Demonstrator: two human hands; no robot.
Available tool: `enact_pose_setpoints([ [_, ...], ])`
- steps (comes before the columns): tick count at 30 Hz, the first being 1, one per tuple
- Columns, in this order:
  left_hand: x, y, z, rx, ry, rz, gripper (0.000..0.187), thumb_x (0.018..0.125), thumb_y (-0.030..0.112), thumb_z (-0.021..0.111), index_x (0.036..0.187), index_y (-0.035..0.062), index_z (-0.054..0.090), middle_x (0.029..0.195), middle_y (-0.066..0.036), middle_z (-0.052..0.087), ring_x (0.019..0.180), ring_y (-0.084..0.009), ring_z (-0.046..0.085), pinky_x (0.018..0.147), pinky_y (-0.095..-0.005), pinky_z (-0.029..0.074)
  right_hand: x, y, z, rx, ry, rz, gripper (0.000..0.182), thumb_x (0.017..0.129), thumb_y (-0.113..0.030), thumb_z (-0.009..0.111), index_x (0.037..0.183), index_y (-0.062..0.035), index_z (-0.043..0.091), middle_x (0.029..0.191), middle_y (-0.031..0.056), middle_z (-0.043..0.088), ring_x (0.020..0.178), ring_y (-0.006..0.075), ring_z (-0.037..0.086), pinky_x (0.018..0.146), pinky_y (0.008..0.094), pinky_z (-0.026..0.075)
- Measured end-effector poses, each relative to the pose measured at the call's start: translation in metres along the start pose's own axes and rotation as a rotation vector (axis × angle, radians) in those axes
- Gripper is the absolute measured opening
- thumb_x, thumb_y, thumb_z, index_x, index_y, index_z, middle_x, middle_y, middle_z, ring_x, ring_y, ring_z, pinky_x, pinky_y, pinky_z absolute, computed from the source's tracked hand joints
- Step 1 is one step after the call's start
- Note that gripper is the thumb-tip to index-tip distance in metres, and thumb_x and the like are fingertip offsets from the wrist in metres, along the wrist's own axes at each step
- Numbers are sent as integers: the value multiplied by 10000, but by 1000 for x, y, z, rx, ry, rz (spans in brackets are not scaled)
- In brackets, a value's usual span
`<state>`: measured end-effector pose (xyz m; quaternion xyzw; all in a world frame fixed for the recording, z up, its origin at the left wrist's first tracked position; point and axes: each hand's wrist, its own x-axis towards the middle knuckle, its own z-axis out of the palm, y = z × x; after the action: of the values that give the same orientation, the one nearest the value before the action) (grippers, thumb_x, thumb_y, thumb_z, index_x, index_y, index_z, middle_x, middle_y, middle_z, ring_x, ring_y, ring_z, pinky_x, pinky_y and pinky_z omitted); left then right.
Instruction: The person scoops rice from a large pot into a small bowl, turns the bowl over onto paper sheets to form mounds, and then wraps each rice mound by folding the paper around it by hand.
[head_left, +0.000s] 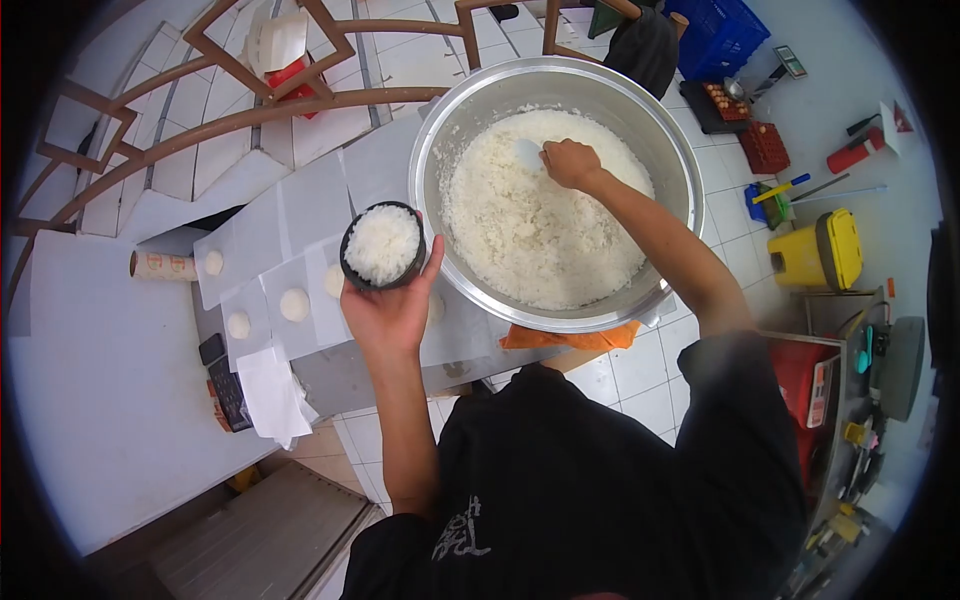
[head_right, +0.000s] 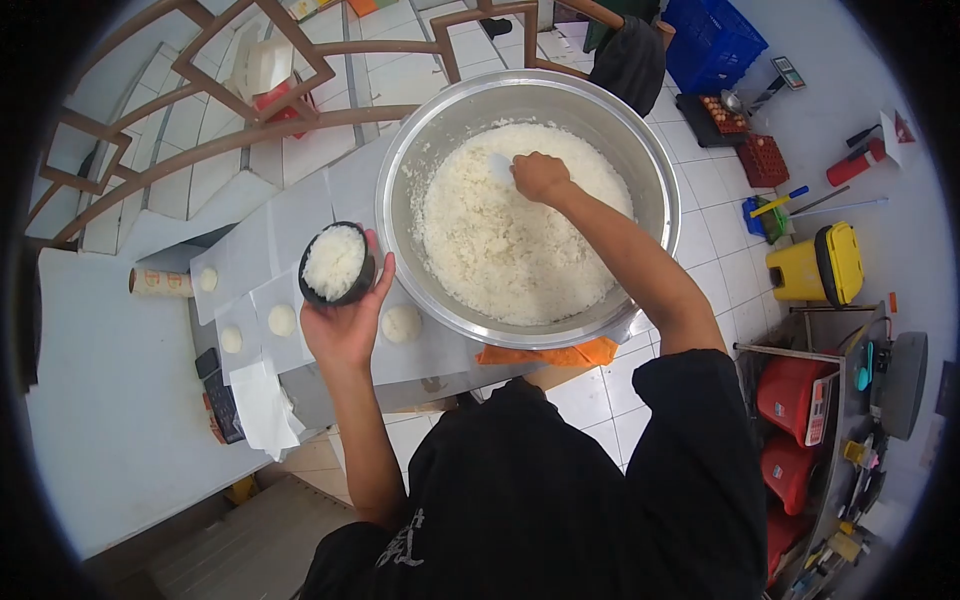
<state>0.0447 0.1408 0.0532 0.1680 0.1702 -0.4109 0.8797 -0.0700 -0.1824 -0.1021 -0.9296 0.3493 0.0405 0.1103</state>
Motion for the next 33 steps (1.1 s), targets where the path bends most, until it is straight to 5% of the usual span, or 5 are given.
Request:
enact_pose_setpoints([
  [7, -7, 3, -8, -11, -113, -64, 467, 982, 287, 368, 1388, 79, 466, 1467, -166, 440, 1402, -370, 369, 1141, -677, 209, 21, 9, 35, 285, -17, 202, 360, 975, -330, 470, 1119, -77, 684, 987, 245, 689, 974, 393, 667, 888, 510, 508],
  [20, -16, -1, -4, 26, -107, -64, 532, 958, 286, 350, 1411, 15, 421, 1467, -235, 417, 1398, -383, 366, 1156, -609, 242, 9, -11, 52, 290, 101, 74, 353, 990, -324, 461, 1015, -45, 676, 869, 226, 690, 841, 430, 663, 772, 538, 515],
  [23, -13, -2, -6, 15, -121, -87, 530, 960, 289, 344, 1404, 12, 423, 1461, -235, 420, 1394, -387, 371, 1146, -602, 273, 10, 9, 61, 330, 182, 13, 361, 999, -327, 460, 970, -34, 669, 776, 181, 678, 678, 343, 672, 605, 478, 521],
  [25, -10, -6, -6, 18, -124, -92, 525, 961, 291, 344, 1397, 10, 427, 1456, -233, 423, 1392, -390, 373, 1140, -599, 291, -28, -4, 11, 766, 1, 327, 358, 1010, -335, 468, 943, -29, 640, 657, 85, 586, 508, 191, 553, 449, 355, 438],
  [33, 48, -55, 2, 156, -43, -164, 540, 942, 362, 414, 1375, 42, 448, 1447, -167, 443, 1359, -352, 407, 1124, -563, 325, -118, -15, -87, 1060, 45, 226, 344, 1023, -304, 466, 996, 8, 610, 637, 67, 560, 501, 145, 499, 482, 330, 419],
])
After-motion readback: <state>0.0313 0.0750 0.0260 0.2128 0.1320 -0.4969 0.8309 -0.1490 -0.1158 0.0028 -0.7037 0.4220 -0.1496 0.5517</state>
